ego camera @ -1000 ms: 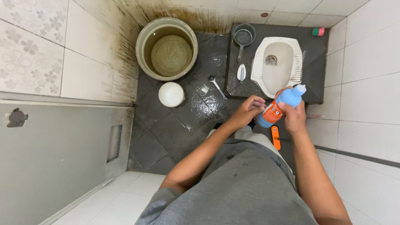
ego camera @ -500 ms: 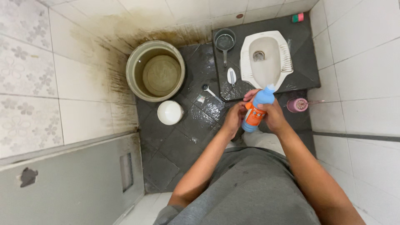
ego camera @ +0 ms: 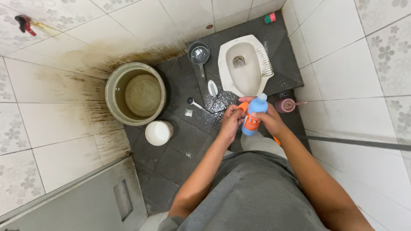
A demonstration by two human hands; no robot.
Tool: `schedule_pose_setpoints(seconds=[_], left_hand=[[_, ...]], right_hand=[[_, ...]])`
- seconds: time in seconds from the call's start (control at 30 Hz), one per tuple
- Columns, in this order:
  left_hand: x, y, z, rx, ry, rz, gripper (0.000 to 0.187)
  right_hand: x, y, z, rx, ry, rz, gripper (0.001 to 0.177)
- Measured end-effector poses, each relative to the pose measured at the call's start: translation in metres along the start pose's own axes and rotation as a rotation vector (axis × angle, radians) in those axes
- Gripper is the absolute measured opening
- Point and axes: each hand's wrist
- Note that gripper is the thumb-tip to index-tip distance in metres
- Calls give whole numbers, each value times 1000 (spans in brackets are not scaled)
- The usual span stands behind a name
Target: The person cleans a squat toilet in a tiled bathroom. They apply liquid cleaner from a bottle and scrub the basin with a long-handled brush and a smaller pink brush. The person also uses a small packet of powder and a white scrubbing pad during the process.
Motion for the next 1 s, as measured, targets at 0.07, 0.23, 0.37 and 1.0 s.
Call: schedule_pose_setpoints(seconds=[0.07, 0.23, 0.37, 1.0], left_hand=[[-5, 16, 23, 36, 37, 6, 7], [8, 41, 54, 225, 85, 54, 17], [20, 40, 63, 234, 81, 130, 38], [-1, 32, 83, 382, 46, 207, 33]], right_hand=[[-3, -35, 10, 62, -135, -76, 55], [6, -131, 29, 200, 24, -103, 35], [27, -199, 57, 388, 265, -376, 35], [183, -351, 120, 339, 950, -620, 56]])
Point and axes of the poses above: each hand's wrist, its own z-axis towards the middle knuckle, its own y-axis out of the palm, x = y × z, and after that the axes turned 8 degrees about -z, right-handed
